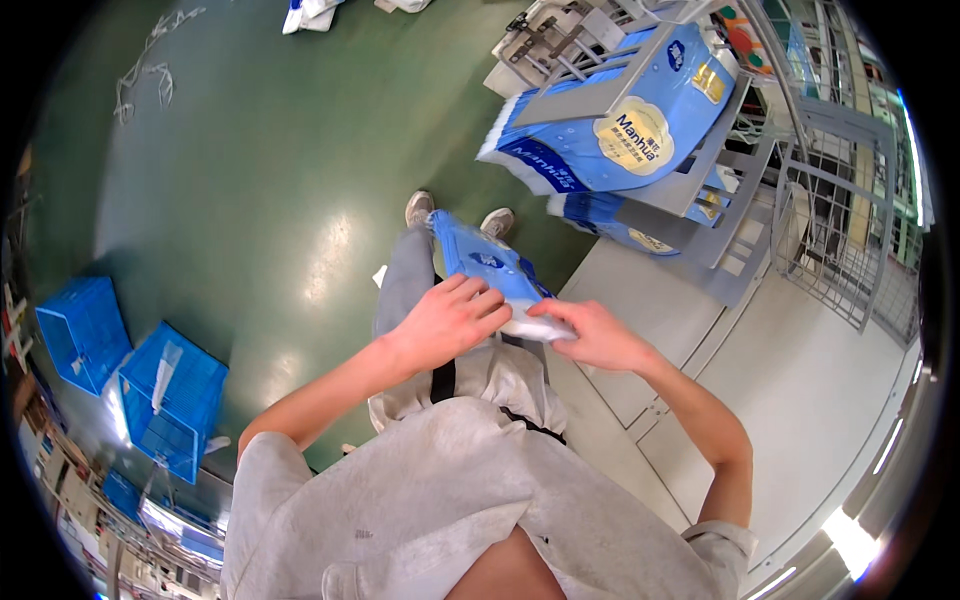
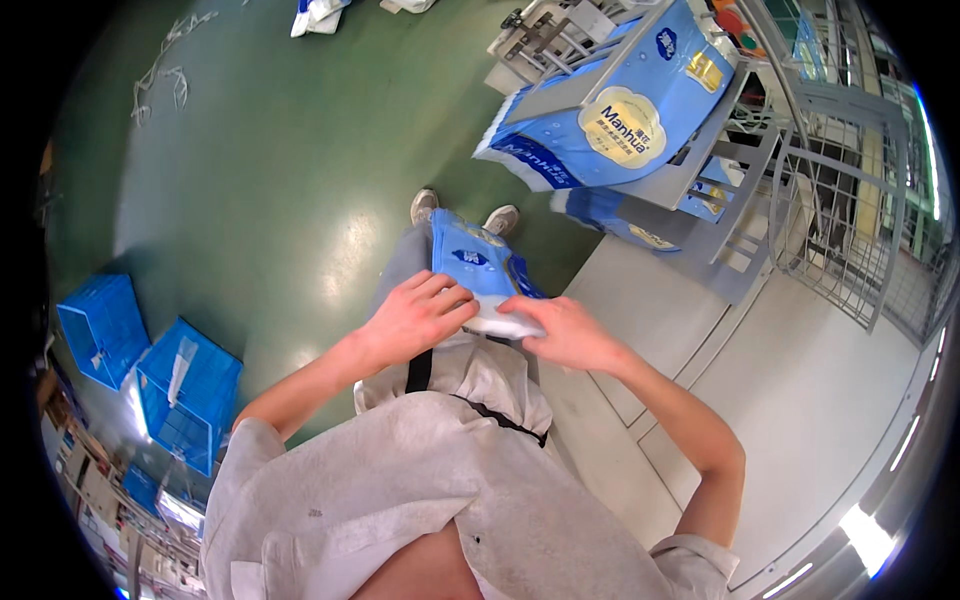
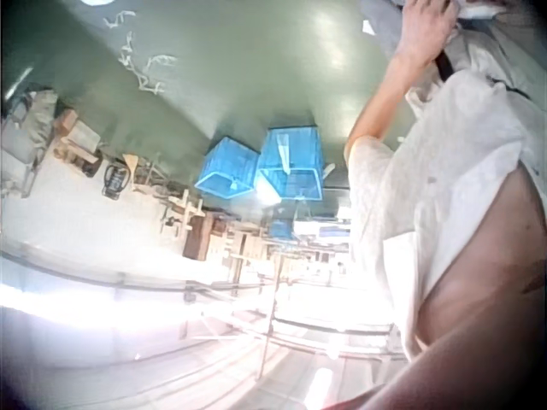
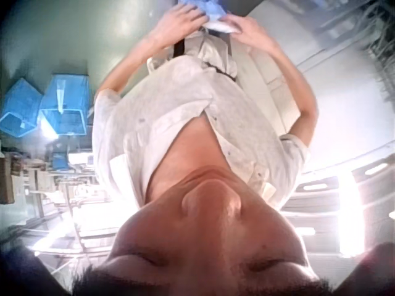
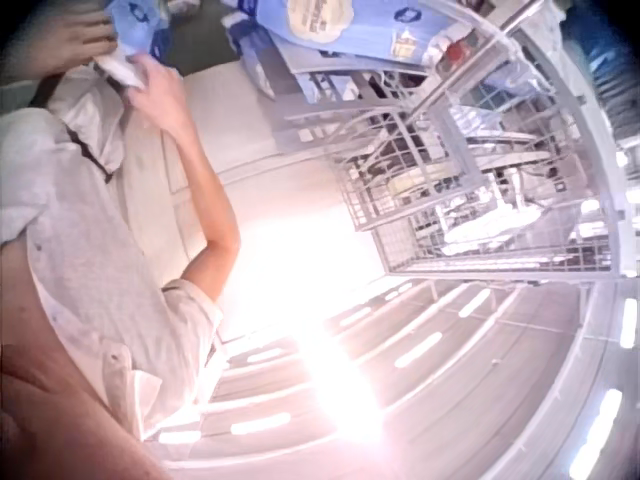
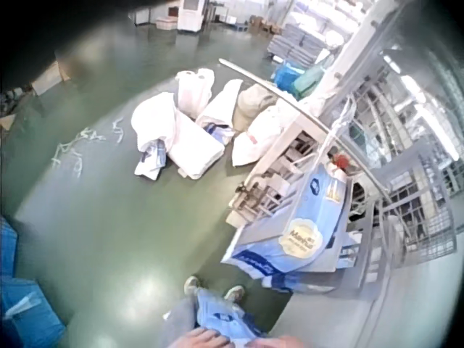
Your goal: The person takes a bundle of plastic packaging bags from a rack, sits on the floor to sort through them and remove a damaged outer layer, then replaces the bundle onto the machinery rack.
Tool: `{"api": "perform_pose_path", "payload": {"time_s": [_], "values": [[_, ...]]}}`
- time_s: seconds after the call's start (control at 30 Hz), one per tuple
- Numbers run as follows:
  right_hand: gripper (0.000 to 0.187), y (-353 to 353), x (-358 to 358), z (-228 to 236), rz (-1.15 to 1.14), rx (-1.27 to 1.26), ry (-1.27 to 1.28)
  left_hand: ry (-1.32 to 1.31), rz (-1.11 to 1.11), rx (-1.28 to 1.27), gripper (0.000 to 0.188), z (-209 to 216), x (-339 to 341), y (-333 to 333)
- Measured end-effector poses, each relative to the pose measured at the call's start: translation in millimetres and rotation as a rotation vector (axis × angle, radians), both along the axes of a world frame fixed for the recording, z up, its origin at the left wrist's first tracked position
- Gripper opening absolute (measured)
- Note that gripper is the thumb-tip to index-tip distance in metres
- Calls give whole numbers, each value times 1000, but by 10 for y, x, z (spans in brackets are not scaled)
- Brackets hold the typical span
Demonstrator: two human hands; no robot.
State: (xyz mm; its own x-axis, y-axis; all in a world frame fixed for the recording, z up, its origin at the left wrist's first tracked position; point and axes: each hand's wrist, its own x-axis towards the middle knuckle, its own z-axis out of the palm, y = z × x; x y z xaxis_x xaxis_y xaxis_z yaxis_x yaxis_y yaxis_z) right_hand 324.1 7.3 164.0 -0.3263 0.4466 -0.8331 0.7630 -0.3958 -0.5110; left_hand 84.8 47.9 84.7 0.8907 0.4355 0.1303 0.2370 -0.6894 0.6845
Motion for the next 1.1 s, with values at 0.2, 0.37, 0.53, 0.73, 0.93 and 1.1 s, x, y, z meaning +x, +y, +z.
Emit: {"api": "perform_pose_path", "payload": {"time_s": [0.2,0.37,0.53,0.73,0.93,1.1], "values": [[46,165,-24,223,98,47,-26,-267,197,-458,59,-126,-98,27],[44,222,-287,896,110,246,-191,-385,291,-443,53,-833,-18,13],[45,128,-269,1306,186,461,-206,-504,326,-453,37,-1361,150,-81],[41,248,-250,2024,296,573,-116,-523,557,-383,39,-1765,410,-12],[22,-103,-246,2809,-391,818,-201,-493,508,-391,44,-2199,701,75],[11,-52,-283,3192,-923,1096,-456,-500,407,-482,51,-2259,893,205]]}}
